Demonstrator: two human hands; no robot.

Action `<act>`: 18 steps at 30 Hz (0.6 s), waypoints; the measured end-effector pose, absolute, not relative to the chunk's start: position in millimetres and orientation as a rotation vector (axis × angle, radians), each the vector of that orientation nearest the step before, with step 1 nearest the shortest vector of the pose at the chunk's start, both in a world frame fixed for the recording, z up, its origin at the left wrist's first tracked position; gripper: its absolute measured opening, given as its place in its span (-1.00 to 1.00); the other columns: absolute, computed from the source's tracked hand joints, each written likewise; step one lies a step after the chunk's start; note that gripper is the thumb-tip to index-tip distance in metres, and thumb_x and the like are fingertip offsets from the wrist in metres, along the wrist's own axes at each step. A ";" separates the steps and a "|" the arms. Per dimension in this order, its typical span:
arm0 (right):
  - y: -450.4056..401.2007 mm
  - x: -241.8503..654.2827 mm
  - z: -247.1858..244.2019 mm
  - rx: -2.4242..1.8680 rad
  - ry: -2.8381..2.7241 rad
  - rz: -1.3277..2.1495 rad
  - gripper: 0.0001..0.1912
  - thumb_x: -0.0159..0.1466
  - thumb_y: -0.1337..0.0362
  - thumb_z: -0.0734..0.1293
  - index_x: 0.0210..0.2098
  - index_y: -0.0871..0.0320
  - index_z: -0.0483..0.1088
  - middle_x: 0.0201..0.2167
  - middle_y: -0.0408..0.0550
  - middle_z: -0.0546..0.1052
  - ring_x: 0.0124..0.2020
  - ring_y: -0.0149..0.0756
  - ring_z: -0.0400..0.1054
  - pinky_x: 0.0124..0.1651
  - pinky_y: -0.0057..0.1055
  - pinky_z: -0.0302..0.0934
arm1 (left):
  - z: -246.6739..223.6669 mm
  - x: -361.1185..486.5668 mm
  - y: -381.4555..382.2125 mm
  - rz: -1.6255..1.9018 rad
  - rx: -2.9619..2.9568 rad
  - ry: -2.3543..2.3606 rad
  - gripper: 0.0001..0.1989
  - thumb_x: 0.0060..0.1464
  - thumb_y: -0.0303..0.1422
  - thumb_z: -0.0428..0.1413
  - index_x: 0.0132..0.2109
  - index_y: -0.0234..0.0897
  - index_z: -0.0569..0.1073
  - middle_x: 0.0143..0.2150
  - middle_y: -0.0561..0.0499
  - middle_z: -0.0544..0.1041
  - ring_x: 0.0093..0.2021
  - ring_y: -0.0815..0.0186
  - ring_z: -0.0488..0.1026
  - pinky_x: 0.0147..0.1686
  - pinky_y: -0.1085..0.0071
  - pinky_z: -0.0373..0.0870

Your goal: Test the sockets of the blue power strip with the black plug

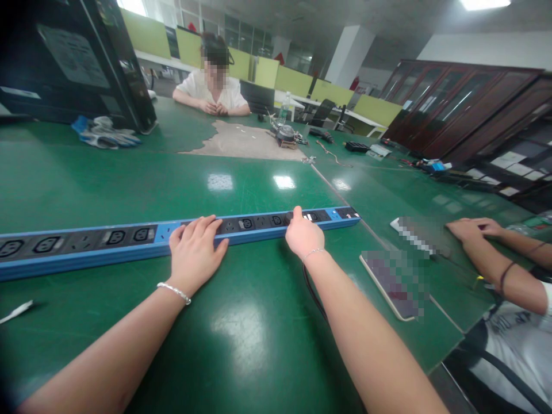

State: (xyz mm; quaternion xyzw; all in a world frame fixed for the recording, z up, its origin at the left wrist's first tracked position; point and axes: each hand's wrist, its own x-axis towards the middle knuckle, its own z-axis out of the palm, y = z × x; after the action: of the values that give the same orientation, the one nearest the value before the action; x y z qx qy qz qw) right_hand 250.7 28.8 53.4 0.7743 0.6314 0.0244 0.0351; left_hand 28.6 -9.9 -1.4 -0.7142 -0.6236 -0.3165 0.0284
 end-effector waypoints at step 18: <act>24.7 254.8 49.5 2.368 1.918 0.095 -0.57 0.35 0.20 -0.03 0.14 0.27 0.06 -0.28 0.23 0.52 -0.27 -0.06 0.47 -0.19 -0.22 0.24 | -2.9 28.8 -10.0 -0.954 -2.180 -1.906 -0.61 0.14 -0.25 -0.05 0.10 -0.14 0.35 0.16 -0.07 0.40 0.19 0.11 0.24 0.17 0.05 -0.03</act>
State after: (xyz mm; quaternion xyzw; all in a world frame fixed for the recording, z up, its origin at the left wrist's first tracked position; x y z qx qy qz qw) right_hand 254.8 24.7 49.5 0.7758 0.6285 0.0311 0.0463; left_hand 28.8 -10.0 -2.9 -0.7143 -0.6244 -0.3127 0.0463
